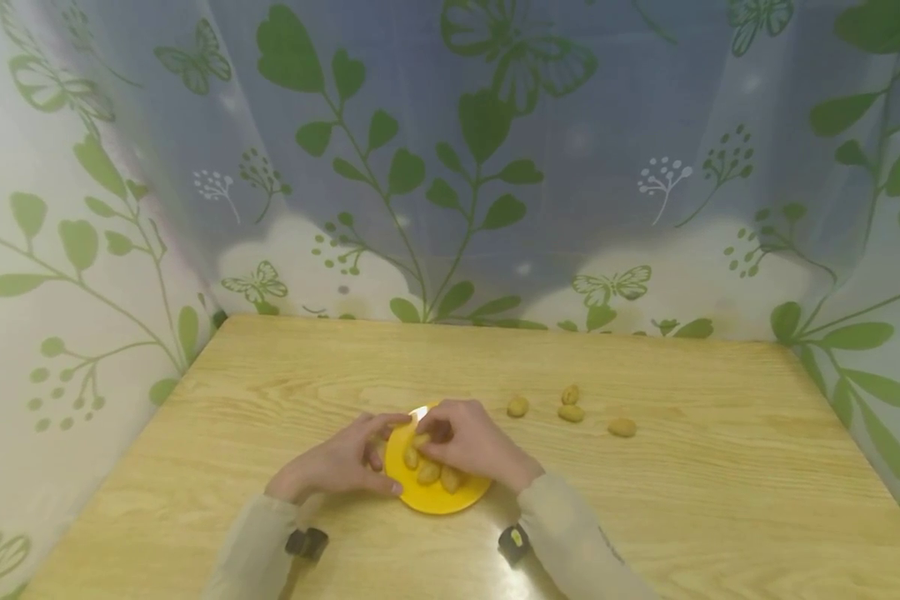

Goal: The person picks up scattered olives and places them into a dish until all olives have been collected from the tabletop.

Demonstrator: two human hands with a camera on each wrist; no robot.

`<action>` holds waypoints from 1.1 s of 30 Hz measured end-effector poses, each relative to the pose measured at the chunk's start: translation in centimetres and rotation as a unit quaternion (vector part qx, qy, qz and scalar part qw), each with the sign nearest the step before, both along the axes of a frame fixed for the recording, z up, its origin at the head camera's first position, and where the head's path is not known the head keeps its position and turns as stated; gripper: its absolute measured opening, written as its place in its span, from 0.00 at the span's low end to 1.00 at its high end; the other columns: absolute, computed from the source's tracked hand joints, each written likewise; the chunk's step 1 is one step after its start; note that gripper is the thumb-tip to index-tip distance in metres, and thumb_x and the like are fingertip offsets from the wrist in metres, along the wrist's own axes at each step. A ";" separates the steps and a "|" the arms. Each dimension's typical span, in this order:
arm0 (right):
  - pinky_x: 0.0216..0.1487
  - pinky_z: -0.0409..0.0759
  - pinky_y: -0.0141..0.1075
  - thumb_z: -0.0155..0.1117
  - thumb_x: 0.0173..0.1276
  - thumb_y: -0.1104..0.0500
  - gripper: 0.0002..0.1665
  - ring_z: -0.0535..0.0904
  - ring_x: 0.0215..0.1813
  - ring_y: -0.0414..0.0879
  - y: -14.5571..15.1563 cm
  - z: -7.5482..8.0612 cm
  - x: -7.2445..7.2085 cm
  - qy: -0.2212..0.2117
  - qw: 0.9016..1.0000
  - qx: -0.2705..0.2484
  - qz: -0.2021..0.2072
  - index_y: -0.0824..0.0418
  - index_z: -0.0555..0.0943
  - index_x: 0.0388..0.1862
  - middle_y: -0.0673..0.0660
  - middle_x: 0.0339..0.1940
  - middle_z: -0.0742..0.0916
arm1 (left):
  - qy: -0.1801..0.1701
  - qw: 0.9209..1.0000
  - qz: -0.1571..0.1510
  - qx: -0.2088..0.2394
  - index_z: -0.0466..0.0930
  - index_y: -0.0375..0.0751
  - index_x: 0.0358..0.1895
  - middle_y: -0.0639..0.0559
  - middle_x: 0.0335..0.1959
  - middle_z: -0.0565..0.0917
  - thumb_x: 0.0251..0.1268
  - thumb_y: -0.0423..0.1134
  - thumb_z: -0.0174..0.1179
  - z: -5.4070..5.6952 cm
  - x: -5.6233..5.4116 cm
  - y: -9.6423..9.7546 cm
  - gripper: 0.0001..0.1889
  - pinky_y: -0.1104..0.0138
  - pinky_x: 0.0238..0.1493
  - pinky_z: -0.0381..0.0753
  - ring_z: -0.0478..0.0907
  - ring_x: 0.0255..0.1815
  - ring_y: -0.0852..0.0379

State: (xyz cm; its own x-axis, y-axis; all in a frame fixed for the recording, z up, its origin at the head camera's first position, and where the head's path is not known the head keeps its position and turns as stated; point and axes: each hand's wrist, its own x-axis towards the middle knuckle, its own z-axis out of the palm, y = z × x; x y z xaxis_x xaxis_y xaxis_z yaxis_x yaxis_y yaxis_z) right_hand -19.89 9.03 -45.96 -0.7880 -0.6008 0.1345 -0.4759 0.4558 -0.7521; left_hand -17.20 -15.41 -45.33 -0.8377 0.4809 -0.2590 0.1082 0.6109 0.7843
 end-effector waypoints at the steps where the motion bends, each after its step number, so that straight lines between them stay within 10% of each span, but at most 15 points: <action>1: 0.42 0.81 0.29 0.75 0.65 0.59 0.09 0.82 0.37 0.36 0.0 0.0 0.0 0.001 1.000 -0.001 0.000 0.55 0.87 0.43 0.48 0.36 0.89 | 0.000 1.000 0.000 0.000 0.64 0.52 0.77 0.43 0.64 0.68 0.52 0.46 0.80 0.0 0.0 0.0 0.48 0.71 0.40 0.75 0.74 0.37 0.58; 33: 0.48 0.84 0.32 0.72 0.66 0.63 0.09 0.86 0.46 0.42 2.6 0.7 1.5 -0.004 0.999 -0.037 -0.018 0.57 0.87 0.45 0.52 0.48 0.89 | -0.005 1.000 0.008 -0.012 0.64 0.55 0.77 0.43 0.63 0.69 0.52 0.48 0.80 -0.1 -0.1 0.1 0.48 0.69 0.42 0.75 0.74 0.38 0.57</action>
State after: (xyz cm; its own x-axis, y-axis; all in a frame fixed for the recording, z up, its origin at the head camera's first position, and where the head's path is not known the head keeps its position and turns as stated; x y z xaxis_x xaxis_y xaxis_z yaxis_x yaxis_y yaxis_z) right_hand -18.44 11.68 -45.25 -0.8104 -0.5601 0.1721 -0.4543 0.4151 -0.7883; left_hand -17.28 -15.32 -45.40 -0.8430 0.4606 -0.2780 0.0902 0.6305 0.7709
